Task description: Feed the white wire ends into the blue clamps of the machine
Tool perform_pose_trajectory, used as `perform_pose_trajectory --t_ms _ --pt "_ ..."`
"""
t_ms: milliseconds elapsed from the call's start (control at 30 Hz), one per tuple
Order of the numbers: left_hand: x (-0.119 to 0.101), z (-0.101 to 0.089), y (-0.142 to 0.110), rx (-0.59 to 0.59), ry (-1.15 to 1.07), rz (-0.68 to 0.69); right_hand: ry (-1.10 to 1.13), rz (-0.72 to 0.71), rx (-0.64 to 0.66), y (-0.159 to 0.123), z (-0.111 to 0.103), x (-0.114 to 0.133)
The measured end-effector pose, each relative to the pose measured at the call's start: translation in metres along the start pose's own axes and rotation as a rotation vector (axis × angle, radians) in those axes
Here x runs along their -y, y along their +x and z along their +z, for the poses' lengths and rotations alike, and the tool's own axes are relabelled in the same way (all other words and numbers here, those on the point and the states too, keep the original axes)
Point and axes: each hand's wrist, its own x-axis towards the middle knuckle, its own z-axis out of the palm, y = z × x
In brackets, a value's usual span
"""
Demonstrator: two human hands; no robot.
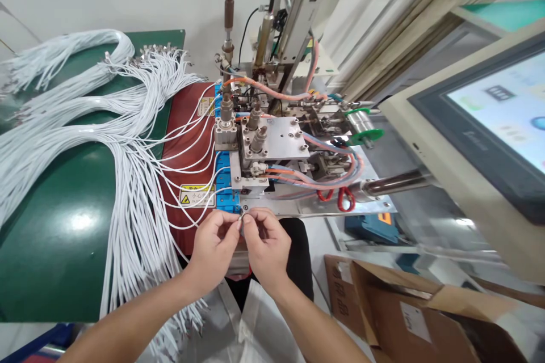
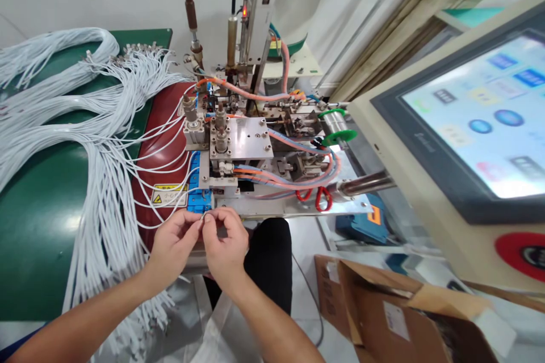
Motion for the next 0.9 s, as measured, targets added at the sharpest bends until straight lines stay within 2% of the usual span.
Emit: perform_pose_trajectory --t_ms 200,367,433,567,667,767,867,900 --pt "-0.001 0.000 -0.002 -0.031 0.015 0.035 0.012 -0.001 0.024 0.001 0.000 0.002" --pt "0.000 -0.001 -0.002 -0.046 0.021 0.041 -0.161 -0.314 0.081 0.008 -0.009 0.002" --pt "0.000 -0.002 -0.001 -0.052 0.048 0.073 -0.194 -0.369 0.141 0.011 -0.012 0.003" --pt "-0.002 -0.005 0.001 -0.058 0.197 0.192 -0.223 -0.313 0.217 0.017 -0.017 0.007" --pt "-0.004 -0.011 0.003 -0.028 0.273 0.287 -0.265 -0.239 0.322 0.022 -0.022 0.014" --pt "-0.007 -0.020 0.006 0.094 0.339 0.340 -0.365 -0.202 0.483 0.030 -0.030 0.021" --pt "-0.012 -0.027 0.010 0.318 0.434 0.314 -0.414 -0.264 0.683 0.036 -0.035 0.024" --pt "-0.013 -0.028 0.012 0.350 0.444 0.295 -0.390 -0.285 0.702 0.037 -0.035 0.023"
